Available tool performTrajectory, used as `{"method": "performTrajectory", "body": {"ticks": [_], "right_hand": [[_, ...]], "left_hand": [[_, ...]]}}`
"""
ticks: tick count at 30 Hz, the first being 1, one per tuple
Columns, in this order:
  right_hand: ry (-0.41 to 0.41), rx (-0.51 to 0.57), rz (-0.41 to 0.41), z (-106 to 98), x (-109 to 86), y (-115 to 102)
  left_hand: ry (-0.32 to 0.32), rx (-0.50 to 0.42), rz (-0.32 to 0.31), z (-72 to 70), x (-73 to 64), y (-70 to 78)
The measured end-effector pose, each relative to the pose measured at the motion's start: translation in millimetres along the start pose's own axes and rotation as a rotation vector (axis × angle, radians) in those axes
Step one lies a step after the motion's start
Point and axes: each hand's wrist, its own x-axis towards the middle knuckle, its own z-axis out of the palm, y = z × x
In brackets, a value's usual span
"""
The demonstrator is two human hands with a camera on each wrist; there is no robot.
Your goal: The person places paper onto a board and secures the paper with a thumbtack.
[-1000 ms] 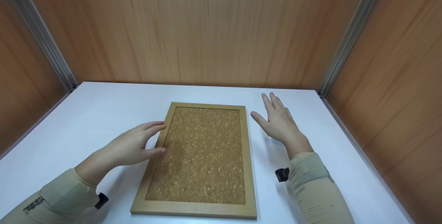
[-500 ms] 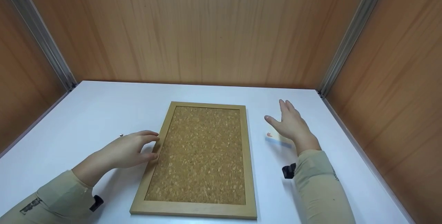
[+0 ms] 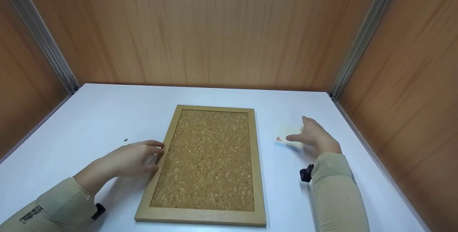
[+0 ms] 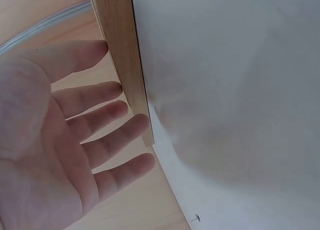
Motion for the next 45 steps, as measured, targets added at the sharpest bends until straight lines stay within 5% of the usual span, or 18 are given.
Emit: {"method": "performTrajectory", "body": {"ticks": [8, 21, 30, 39, 45], "right_hand": [[-0.065, 0.024, 0.09, 5, -1.6, 12], [-0.088, -0.077, 0.058, 12, 7.2, 11], [-0.096, -0.012, 0.084, 13, 11.5, 11], [-0.147, -0.061, 0.03, 11, 13.2, 9], [-0.137, 0.02, 0.069, 13, 12.5, 10]], "left_hand": [[-0.006, -0.011, -0.022, 0.6, 1.3, 3.3], [-0.001, 0.005, 0.012, 0.6, 2.4, 1.6], [-0.005, -0.015, -0.022, 0.3, 2.3, 3.0], [-0.007, -0.008, -0.017, 0.9, -0.4, 2.4], [-0.006, -0.024, -0.018, 0.1, -1.4, 3.1]]}}
